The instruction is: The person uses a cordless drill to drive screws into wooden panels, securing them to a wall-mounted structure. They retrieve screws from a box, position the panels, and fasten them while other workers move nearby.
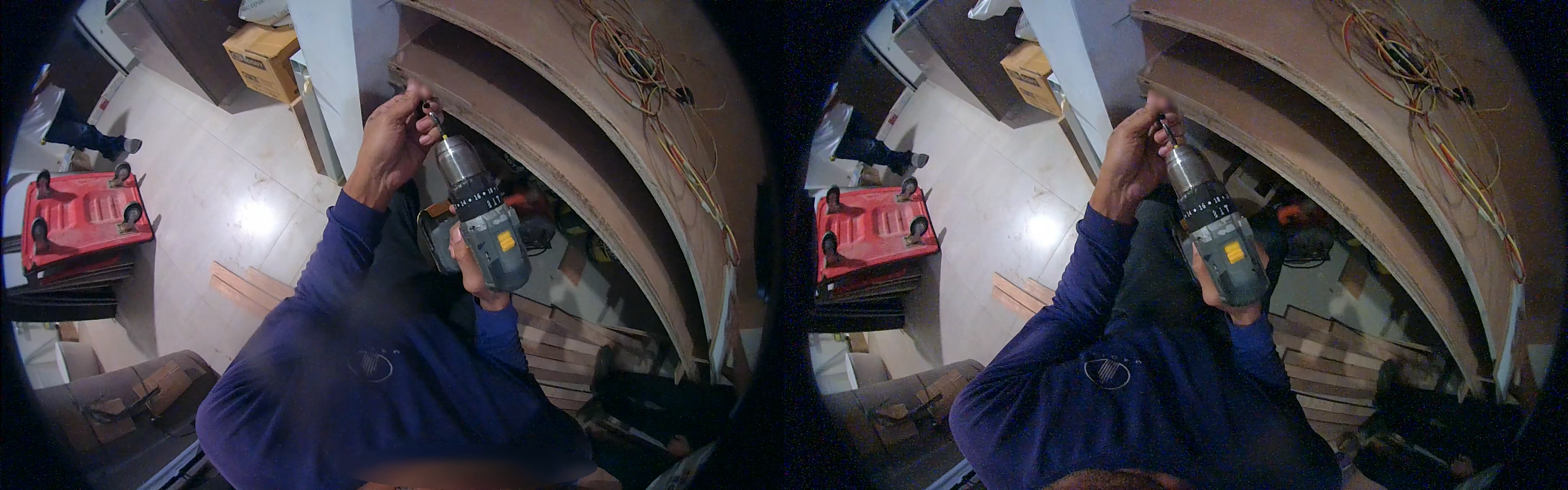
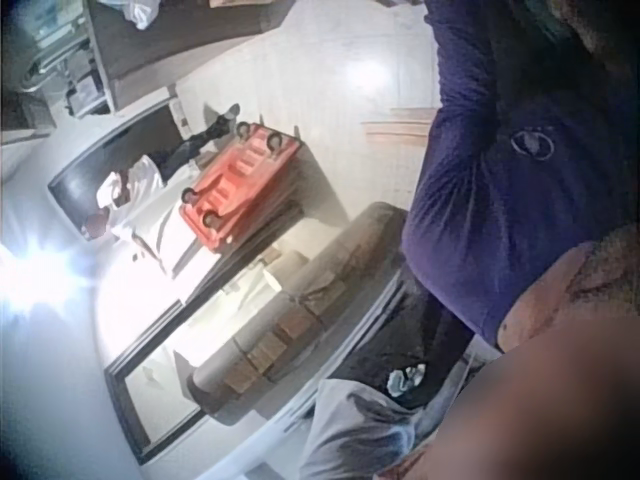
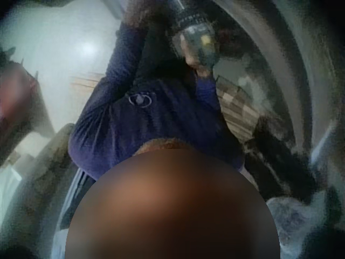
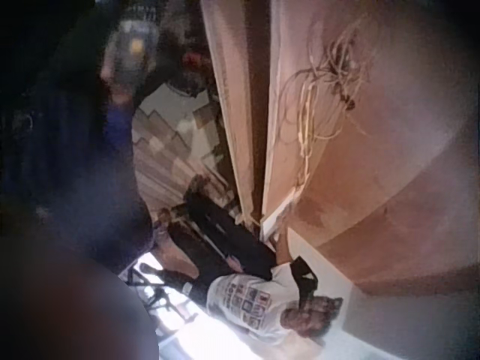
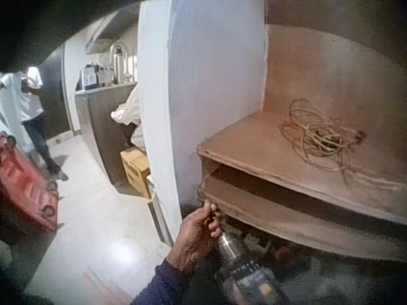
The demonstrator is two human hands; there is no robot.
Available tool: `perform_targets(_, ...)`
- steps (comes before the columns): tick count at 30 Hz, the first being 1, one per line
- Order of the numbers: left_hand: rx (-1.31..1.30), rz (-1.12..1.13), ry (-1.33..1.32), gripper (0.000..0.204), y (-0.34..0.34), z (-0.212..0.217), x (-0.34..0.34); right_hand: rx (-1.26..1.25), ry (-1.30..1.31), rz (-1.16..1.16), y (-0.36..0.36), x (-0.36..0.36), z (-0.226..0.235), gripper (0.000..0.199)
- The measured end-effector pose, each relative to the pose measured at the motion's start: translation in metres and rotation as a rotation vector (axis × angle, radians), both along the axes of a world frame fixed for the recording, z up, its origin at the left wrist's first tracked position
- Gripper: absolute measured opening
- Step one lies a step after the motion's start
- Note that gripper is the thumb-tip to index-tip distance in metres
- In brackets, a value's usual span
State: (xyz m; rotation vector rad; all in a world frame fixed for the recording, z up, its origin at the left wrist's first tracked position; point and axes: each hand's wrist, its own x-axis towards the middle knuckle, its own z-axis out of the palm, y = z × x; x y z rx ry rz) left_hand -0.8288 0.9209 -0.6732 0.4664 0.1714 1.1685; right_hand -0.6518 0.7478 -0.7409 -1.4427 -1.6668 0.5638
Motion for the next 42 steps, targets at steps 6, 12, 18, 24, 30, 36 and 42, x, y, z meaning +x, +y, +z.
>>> perform_targets(6, -0.013, 0.061, 0.077, 0.026, -0.006, 0.005, -0.003, 0.032, 0.044, -0.008, 0.003, -0.002, -0.002, 0.020)
perform_targets(12, 0.023, 0.049, 0.094, 0.027, -0.007, 0.004, -0.004, 0.015, 0.052, 0.005, 0.004, -0.003, -0.007, 0.020)
perform_targets(18, 0.111, 0.129, 0.235, 0.028, -0.008, 0.003, -0.011, 0.182, -0.113, 0.071, 0.009, -0.007, 0.004, 0.022)
perform_targets(24, 0.213, 0.055, 0.159, 0.028, -0.007, 0.008, -0.018, 0.266, 0.045, 0.164, 0.016, -0.011, 0.016, 0.016)
perform_targets(30, 0.177, 0.012, 0.110, 0.026, 0.001, 0.016, -0.020, 0.122, 0.218, 0.115, 0.019, -0.022, 0.043, 0.038)
perform_targets(36, 0.155, 0.041, 0.084, 0.022, 0.015, 0.041, -0.021, 0.441, -0.239, 0.076, 0.028, -0.031, 0.091, 0.042)
perform_targets(42, 0.283, 0.052, 0.061, 0.019, 0.031, 0.063, -0.022, 0.545, -0.601, 0.028, 0.038, -0.040, 0.122, 0.053)
